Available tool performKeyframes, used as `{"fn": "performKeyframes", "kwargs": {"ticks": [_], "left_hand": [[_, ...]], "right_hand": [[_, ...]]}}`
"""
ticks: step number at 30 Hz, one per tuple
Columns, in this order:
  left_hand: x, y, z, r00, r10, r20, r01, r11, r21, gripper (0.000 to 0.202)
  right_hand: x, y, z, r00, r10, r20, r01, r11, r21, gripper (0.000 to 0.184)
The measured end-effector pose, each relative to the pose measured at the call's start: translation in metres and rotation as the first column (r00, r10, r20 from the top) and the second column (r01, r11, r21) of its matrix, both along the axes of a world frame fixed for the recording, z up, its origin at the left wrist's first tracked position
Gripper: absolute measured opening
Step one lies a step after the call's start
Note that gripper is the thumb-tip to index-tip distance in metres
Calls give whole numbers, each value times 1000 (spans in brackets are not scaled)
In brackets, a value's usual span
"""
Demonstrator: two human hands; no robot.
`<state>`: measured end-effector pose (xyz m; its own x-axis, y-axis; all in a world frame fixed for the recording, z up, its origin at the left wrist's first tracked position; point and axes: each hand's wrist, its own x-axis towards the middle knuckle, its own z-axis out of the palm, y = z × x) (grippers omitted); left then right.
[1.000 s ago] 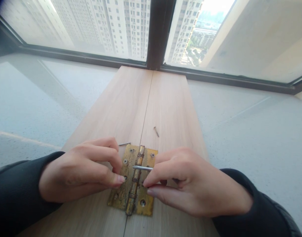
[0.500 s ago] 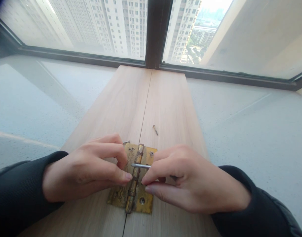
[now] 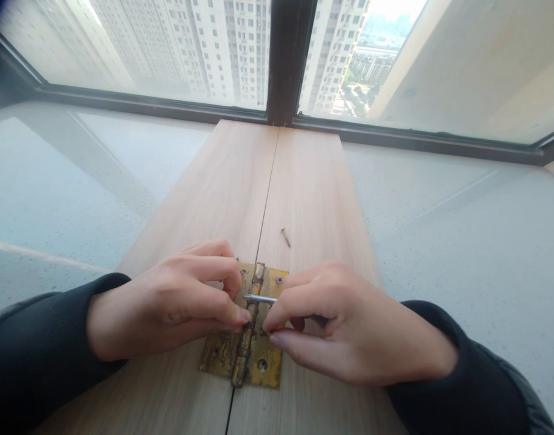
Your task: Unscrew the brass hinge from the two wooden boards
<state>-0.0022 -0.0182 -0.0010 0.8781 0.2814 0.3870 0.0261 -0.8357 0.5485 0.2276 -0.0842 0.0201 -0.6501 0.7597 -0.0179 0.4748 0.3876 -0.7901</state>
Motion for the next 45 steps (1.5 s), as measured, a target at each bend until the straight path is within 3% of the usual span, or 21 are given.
{"fn": "performKeyframes", "kwargs": {"ticks": [5,14,25,30,37,45], "left_hand": [[-1,0,-5,999,-15,45,14,1000,22,13],[-4,0,-2,996,-32,84,40,995,-92,10],[-2,1,-5,983,-100,156,121,983,-136,27],[-1,1,-2,983,-100,153,122,982,-144,18],[-5,3,-3,996,27,87,-18,995,-100,10],[-5,3,-5,993,-53,103,67,988,-136,4]], "right_hand": [[0,0,1,1000,4,12,-4,1000,1,18],[4,1,-1,999,27,22,-26,999,-25,16],[2,-2,1,998,9,64,-9,1000,-3,12],[4,-2,-1,1000,22,20,-22,1000,-1,20],[3,0,-2,998,48,-35,-49,998,-27,15],[3,0,-3,1000,21,-19,-21,1000,-11,11]]}}
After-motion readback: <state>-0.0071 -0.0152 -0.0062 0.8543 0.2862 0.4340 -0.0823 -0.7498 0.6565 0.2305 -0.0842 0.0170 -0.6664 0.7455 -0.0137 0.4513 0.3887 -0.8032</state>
